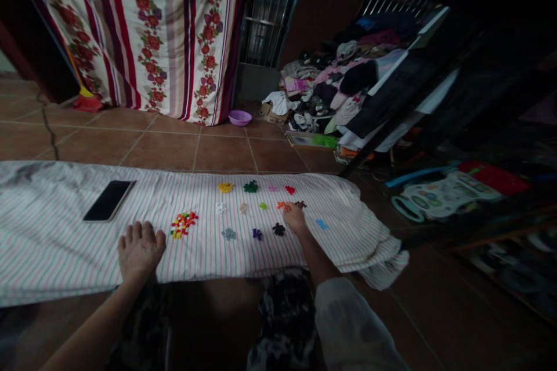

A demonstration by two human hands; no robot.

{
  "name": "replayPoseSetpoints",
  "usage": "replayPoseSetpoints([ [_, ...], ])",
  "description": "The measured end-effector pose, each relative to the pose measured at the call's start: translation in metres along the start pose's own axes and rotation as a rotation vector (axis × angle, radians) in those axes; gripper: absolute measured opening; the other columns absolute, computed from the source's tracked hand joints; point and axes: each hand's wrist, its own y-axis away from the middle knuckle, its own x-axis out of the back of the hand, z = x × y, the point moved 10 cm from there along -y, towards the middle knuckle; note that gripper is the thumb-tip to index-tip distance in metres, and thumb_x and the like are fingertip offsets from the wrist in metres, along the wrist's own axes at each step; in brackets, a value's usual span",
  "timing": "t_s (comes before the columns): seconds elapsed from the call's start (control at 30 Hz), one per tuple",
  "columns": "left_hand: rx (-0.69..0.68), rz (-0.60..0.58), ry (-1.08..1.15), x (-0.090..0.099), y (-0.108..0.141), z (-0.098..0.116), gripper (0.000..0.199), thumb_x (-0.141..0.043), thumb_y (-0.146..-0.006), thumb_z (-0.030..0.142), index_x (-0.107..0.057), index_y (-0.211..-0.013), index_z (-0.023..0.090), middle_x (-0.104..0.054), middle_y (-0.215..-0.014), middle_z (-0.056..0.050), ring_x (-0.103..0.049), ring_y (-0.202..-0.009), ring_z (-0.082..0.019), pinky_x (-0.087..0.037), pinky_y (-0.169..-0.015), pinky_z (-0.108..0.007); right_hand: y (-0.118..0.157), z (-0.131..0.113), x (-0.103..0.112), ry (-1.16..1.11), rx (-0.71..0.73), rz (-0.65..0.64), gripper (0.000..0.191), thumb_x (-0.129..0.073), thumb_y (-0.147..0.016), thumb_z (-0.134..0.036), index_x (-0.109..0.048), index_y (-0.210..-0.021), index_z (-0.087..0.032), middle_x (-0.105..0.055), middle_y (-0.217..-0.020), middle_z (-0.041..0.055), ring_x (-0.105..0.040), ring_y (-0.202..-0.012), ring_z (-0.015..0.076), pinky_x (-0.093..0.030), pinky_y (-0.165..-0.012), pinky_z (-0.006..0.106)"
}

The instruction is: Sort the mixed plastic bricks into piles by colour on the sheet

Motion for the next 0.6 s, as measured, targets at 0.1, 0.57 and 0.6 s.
replayPoseSetpoints([
  [0.1, -0.005, 0.001, 0.007, 0.0, 0.0, 0.0, 0.051, -0.025, -0.09, 0.038, -0.053, -0.12, 0.008, -0.051, -0.134, -0.022, -0.044, -0.128, -0.034, -0.033, -0.102, -0.046, 0.001, -0.003, -0.001, -0.058, 0.028, -0.005, 0.035, -0.049, -0.072, -0.009, -0.072, -0.097, -0.018, -0.074, -0.098, 0.0073, -0.069, -0.097, 0.0182, -0.051, -0.092, 0.029],
  [0.57, -0.002, 0.015, 0.011, -0.002, 0.0, -0.001, 0.053, -0.027, -0.09, 0.038, -0.052, -0.125, 0.007, -0.05, -0.135, -0.022, -0.043, -0.128, -0.034, -0.032, -0.103, -0.046, 0.012, -0.004, 0.005, -0.143, 0.022, 0.005, 0.037, -0.044, -0.075, -0.01, -0.071, -0.099, -0.016, -0.074, -0.098, 0.0077, -0.069, -0.098, 0.018, -0.05, -0.094, 0.032],
  [0.6, -0.002, 0.013, 0.01, -0.003, 0.0, -0.002, 0.053, -0.027, -0.09, 0.038, -0.052, -0.125, 0.007, -0.05, -0.135, -0.022, -0.044, -0.128, -0.034, -0.032, -0.103, -0.046, 0.014, -0.006, 0.007, -0.117, 0.018, 0.006, 0.036, -0.044, -0.075, -0.01, -0.072, -0.098, -0.017, -0.074, -0.097, 0.0075, -0.069, -0.097, 0.0182, -0.05, -0.093, 0.031],
])
